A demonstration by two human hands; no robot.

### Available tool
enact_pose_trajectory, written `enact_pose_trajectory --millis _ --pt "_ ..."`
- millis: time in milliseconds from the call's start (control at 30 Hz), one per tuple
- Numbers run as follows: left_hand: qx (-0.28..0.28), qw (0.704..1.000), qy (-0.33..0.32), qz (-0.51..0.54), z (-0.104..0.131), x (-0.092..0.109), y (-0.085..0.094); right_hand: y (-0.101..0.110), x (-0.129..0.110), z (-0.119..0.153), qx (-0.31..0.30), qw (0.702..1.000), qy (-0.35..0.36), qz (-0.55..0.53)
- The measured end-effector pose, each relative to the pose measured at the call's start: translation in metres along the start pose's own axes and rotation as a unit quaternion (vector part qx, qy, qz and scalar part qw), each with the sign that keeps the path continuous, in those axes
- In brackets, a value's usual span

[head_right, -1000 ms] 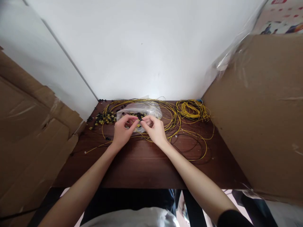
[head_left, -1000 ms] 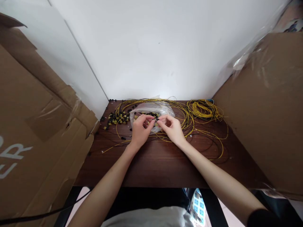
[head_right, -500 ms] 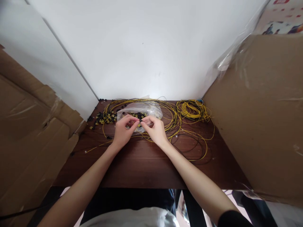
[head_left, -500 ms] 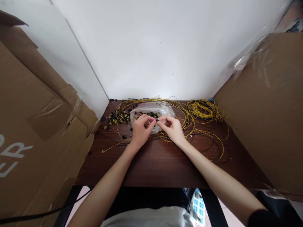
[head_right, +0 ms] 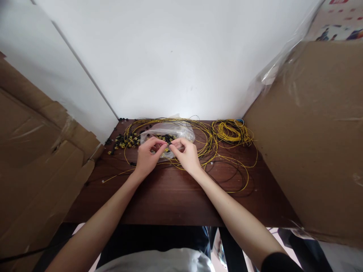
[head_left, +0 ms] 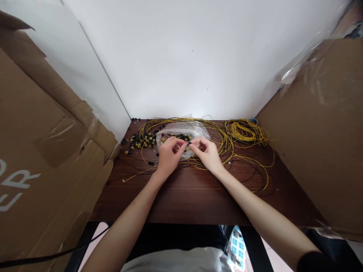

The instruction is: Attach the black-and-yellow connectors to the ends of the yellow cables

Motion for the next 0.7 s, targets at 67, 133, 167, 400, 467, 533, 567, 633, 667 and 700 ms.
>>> enact_pose_trajectory --millis 67,133,167,400,467,533,567,633,667,700 --pt "-0.005 1.000 -0.002 0.004 0.0003 0.0005 -0.0008 -0.0010 -0.0002 0.0007 -0.007 1.000 0.007 0.004" --pt "-0.008 1.000 -0.005 0.006 0.0007 0.0006 -0.0014 -0.0015 -0.0007 0.0012 -0.012 1.000 0.012 0.008" --pt "-0.008 1.000 -0.007 0.007 0.0010 0.0005 -0.0016 -0.0015 -0.0009 0.0013 -0.013 1.000 0.011 0.007" --pt "0.002 1.000 0.004 -0.001 0.0006 -0.0010 0.0007 0.0016 0.0001 -0.0010 0.018 1.000 -0.010 -0.003" --pt "0.009 1.000 0.004 -0.006 0.0000 -0.0007 0.0022 0.0022 0.0008 -0.0015 0.024 1.000 -0.014 -0.002" --pt "0.010 1.000 0.003 -0.009 -0.0004 -0.0002 0.0028 0.0017 0.0012 -0.0013 0.019 1.000 -0.013 -0.003" --pt "0.010 1.000 0.003 -0.009 -0.0004 0.0001 0.0026 0.0011 0.0014 -0.0010 0.013 1.000 -0.013 -0.006" --pt "0.006 1.000 0.002 -0.005 -0.0001 0.0003 0.0016 -0.0007 0.0013 0.0001 -0.002 1.000 -0.012 -0.017" --pt "0.003 1.000 0.000 -0.003 0.0001 0.0004 0.0009 -0.0016 0.0011 0.0007 -0.010 1.000 -0.010 -0.022" --pt "0.000 1.000 -0.003 0.000 0.0004 0.0005 0.0001 -0.0024 0.0007 0.0013 -0.017 1.000 -0.008 -0.024"
Point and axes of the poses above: each hand's wrist, its own z-axis away from the middle knuckle, its own y-axis out of the back of the hand, x = y × z, the point moved 2 cm from there along -z, towards the middle knuckle, and after that the axes turned 12 degrees about z, right-handed, at the moved point
